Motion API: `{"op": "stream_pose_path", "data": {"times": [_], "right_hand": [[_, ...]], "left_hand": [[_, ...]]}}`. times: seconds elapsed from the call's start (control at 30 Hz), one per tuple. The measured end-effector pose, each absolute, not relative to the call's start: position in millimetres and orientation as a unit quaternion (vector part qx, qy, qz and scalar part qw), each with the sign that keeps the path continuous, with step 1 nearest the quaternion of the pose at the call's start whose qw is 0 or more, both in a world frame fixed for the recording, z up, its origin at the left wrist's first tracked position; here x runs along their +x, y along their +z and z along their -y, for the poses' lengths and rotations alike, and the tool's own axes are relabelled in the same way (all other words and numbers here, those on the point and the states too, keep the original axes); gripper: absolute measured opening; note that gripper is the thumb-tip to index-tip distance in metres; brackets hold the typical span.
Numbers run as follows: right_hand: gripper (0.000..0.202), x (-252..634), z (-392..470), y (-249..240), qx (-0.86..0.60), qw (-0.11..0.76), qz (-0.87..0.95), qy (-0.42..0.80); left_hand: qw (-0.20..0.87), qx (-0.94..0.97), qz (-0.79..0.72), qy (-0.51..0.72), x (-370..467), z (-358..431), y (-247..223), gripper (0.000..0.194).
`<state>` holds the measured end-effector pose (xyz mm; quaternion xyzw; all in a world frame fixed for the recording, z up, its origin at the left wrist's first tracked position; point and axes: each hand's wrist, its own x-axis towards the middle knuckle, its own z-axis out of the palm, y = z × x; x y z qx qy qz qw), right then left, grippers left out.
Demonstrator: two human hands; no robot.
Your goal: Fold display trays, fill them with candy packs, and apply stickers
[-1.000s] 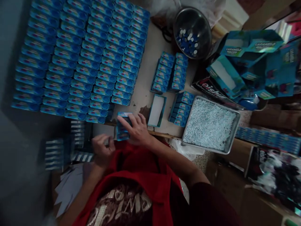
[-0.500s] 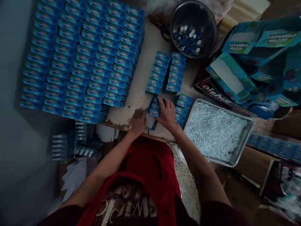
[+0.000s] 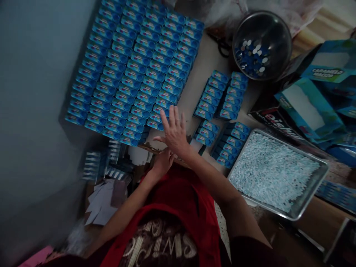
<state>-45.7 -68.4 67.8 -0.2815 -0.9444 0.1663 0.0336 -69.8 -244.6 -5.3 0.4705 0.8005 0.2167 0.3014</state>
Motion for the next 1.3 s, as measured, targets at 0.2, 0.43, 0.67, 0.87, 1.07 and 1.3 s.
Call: {"op": "stream_pose_path", "data": {"times": [0.2,0.43,0.67,0.87,1.07,1.3], "right_hand": [[0.093,-97,104,18,-0.302,0.01,0.941,0.154],[0.091,-100,113,29,-0.318,-0.02,0.935,0.158],[0.098,-123,98,42,-0.381,-0.034,0.914,0.139],[0.095,-120,105,44,-0.438,-0.023,0.887,0.147],[0.105,-119,99,48,-0.446,-0.029,0.884,0.135],[0.075,1,138,92,-0.315,0.049,0.931,0.179]], "left_hand": [[0.269,0.485,-0.809,0.195,-94,303,-7,0.053],[0.339,0.466,-0.786,0.225,-78,343,-18,0.049],[0.382,0.375,-0.786,0.309,-91,347,-37,0.044],[0.431,0.186,-0.8,0.374,-113,340,-36,0.054],[0.436,0.098,-0.792,0.416,-110,323,-28,0.065],[0.458,-0.028,-0.731,0.506,-94,320,10,0.065]]}}
